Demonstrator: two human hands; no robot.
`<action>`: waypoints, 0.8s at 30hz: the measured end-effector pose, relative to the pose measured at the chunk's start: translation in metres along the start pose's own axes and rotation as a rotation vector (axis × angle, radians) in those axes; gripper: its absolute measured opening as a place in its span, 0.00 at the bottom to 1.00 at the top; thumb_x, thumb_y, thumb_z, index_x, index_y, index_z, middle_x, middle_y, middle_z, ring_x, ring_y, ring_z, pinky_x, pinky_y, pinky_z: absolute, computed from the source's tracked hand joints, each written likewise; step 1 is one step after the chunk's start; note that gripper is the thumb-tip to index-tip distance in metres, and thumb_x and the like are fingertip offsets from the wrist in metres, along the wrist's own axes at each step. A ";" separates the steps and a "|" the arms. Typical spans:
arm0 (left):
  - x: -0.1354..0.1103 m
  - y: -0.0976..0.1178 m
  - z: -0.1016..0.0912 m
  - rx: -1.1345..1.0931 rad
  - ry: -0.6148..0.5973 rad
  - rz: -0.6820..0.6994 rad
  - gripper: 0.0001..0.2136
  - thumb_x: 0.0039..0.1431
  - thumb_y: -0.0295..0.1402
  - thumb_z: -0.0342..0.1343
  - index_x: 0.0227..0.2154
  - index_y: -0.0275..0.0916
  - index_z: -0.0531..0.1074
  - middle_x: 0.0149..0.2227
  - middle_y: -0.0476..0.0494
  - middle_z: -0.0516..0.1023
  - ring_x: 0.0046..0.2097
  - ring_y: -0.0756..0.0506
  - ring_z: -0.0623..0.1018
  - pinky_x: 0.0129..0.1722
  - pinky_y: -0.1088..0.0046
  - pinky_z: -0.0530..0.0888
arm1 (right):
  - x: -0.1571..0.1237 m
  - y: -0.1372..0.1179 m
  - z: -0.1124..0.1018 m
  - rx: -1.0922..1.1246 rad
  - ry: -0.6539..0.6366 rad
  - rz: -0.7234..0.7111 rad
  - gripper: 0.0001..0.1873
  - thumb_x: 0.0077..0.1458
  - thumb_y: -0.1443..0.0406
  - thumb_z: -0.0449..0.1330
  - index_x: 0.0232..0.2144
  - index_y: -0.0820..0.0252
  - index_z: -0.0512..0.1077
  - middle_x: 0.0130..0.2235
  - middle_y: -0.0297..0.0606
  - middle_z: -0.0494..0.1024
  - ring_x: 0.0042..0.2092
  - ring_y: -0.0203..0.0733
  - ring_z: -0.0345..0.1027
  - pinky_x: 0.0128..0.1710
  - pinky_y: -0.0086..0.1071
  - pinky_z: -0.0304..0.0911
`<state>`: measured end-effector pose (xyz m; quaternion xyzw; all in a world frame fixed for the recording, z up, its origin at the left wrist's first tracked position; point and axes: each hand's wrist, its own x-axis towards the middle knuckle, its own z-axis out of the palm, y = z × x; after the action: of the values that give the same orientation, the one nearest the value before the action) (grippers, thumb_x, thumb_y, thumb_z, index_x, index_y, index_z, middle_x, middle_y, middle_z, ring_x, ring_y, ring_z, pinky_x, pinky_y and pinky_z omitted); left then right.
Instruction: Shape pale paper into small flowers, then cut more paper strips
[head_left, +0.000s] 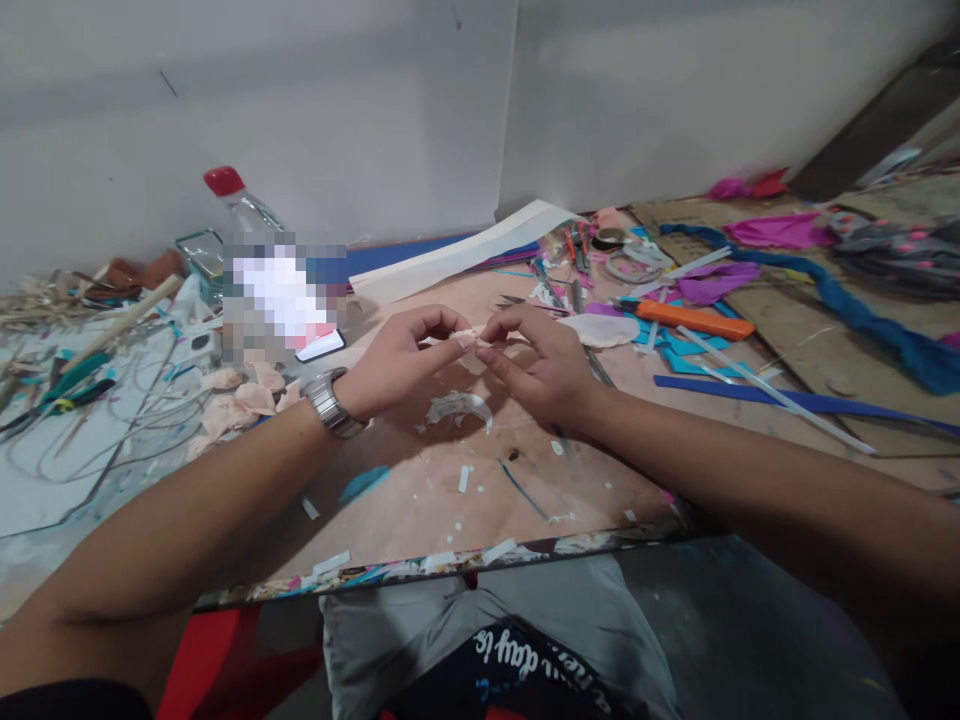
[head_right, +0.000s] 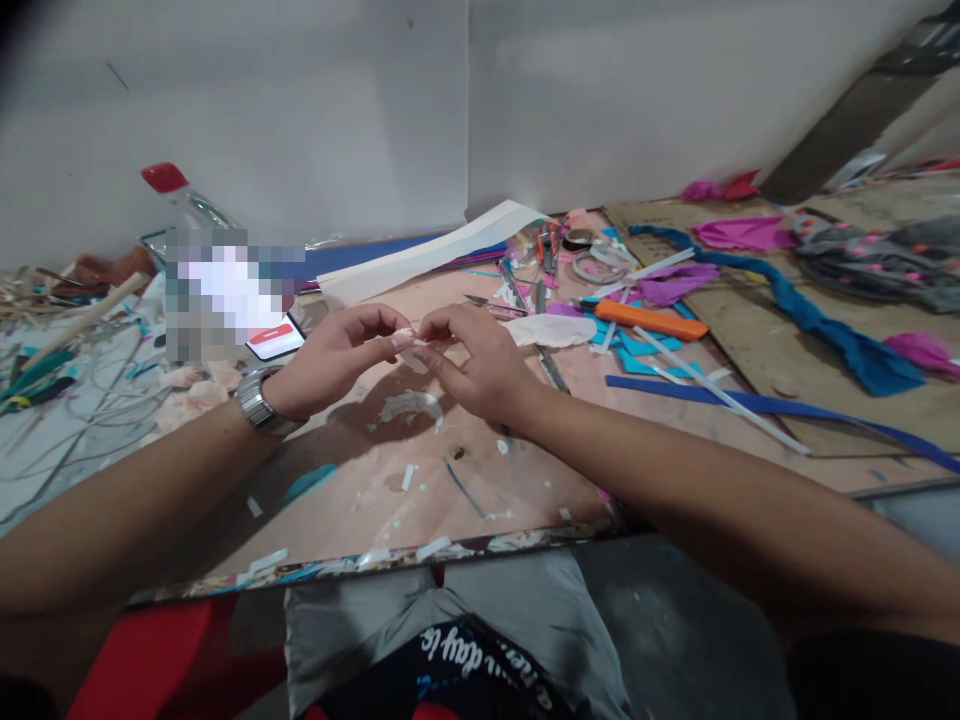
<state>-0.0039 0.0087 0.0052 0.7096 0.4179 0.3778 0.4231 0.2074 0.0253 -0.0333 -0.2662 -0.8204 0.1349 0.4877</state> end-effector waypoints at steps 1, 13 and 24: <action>0.000 0.000 0.000 -0.009 -0.004 -0.001 0.12 0.63 0.40 0.62 0.38 0.34 0.76 0.38 0.44 0.77 0.38 0.49 0.73 0.40 0.72 0.71 | 0.000 0.000 0.000 -0.001 -0.003 -0.006 0.06 0.65 0.59 0.63 0.39 0.55 0.72 0.37 0.35 0.79 0.38 0.42 0.73 0.41 0.37 0.66; 0.000 0.001 -0.001 -0.054 -0.073 0.011 0.12 0.64 0.41 0.61 0.38 0.35 0.76 0.38 0.44 0.77 0.39 0.49 0.74 0.40 0.71 0.72 | 0.001 -0.001 -0.001 -0.030 0.001 -0.018 0.07 0.64 0.60 0.63 0.36 0.55 0.71 0.34 0.35 0.78 0.36 0.42 0.71 0.40 0.38 0.65; 0.000 0.002 0.000 -0.122 -0.135 -0.042 0.14 0.62 0.43 0.63 0.36 0.34 0.76 0.36 0.45 0.77 0.36 0.50 0.75 0.38 0.73 0.71 | 0.004 0.001 -0.002 0.011 -0.100 -0.134 0.09 0.68 0.62 0.58 0.48 0.53 0.74 0.44 0.42 0.78 0.47 0.47 0.72 0.49 0.45 0.68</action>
<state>-0.0028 0.0082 0.0074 0.6973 0.3796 0.3449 0.5007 0.2083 0.0278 -0.0300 -0.2009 -0.8589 0.1193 0.4557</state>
